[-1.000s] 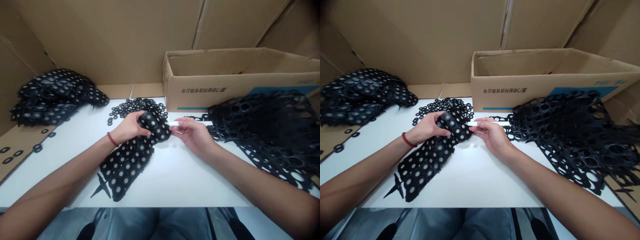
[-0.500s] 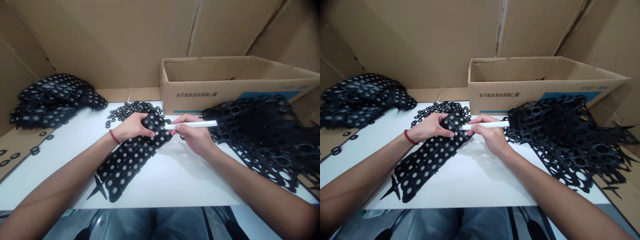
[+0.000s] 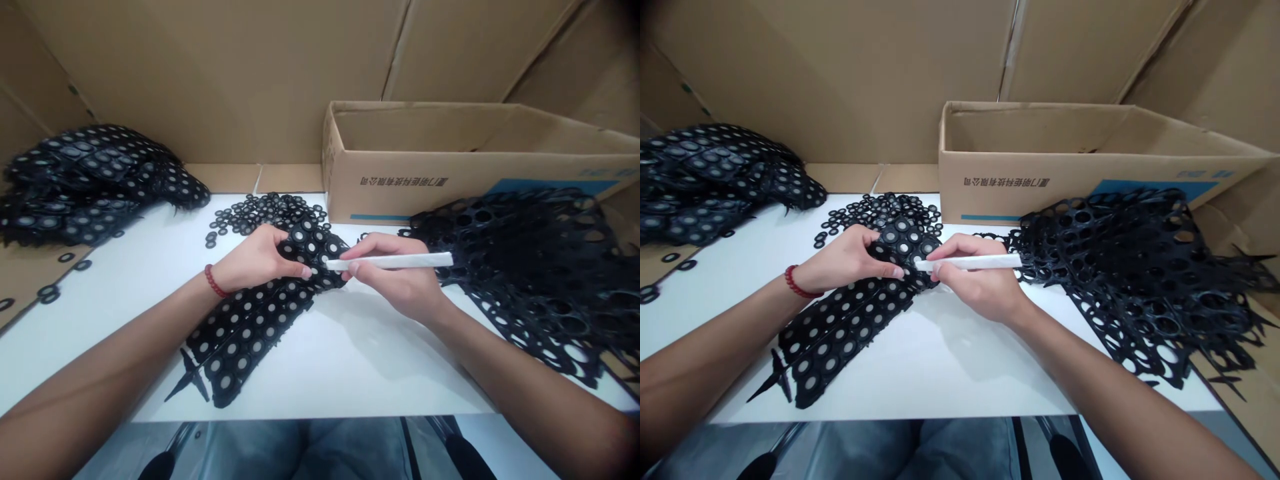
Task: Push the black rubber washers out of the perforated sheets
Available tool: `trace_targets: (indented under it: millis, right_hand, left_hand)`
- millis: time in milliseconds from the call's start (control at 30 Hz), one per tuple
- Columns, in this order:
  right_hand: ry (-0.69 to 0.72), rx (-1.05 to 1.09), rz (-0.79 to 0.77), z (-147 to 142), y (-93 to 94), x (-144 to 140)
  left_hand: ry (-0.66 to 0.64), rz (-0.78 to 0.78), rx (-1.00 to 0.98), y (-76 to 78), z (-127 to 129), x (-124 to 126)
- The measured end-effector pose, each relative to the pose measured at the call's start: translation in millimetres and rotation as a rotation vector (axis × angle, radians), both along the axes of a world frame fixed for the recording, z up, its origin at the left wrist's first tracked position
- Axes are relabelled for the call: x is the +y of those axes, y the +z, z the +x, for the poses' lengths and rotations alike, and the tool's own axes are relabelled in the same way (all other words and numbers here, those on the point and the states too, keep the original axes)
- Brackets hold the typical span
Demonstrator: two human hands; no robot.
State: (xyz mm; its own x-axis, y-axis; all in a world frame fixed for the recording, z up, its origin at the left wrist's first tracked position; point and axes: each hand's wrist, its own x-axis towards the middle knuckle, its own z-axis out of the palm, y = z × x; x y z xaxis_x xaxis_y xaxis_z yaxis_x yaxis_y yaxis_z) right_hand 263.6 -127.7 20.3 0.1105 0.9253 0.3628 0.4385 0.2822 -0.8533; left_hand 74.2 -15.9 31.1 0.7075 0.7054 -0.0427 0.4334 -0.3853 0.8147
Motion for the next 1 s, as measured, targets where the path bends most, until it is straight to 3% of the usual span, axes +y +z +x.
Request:
trace_targets:
  millis: [267, 467, 633, 767, 867, 1000]
  right_hand:
    - [-0.096, -0.15, 0.07, -2, -1.9, -5]
    - [-0.027, -0.185, 0.01, -3, -7.2, -6]
    - [0.012, 0.174, -0.124, -1, -7.8, 1]
    - [0.126, 0.557, -0.141, 3, -9.0, 3]
    - [0.148, 0.625, -0.134, 3, -7.4, 2]
    - [0.12, 0.569, -0.106, 1, -5.4, 0]
  left_hand:
    - [0.052, 0.083, -0.009, -6.1, 2, -2]
    - [0.063, 0.071, -0.049, -13.0, 4, -4]
    - [0.027, 0.074, -0.051, -10.1, 1, 1]
    - [-0.033, -0.117, -0.13, -8.3, -2, 4]
    - [-0.007, -0.204, -0.18, -8.5, -1, 2]
    - [0.047, -0.163, -0.129, -8.9, 2, -2]
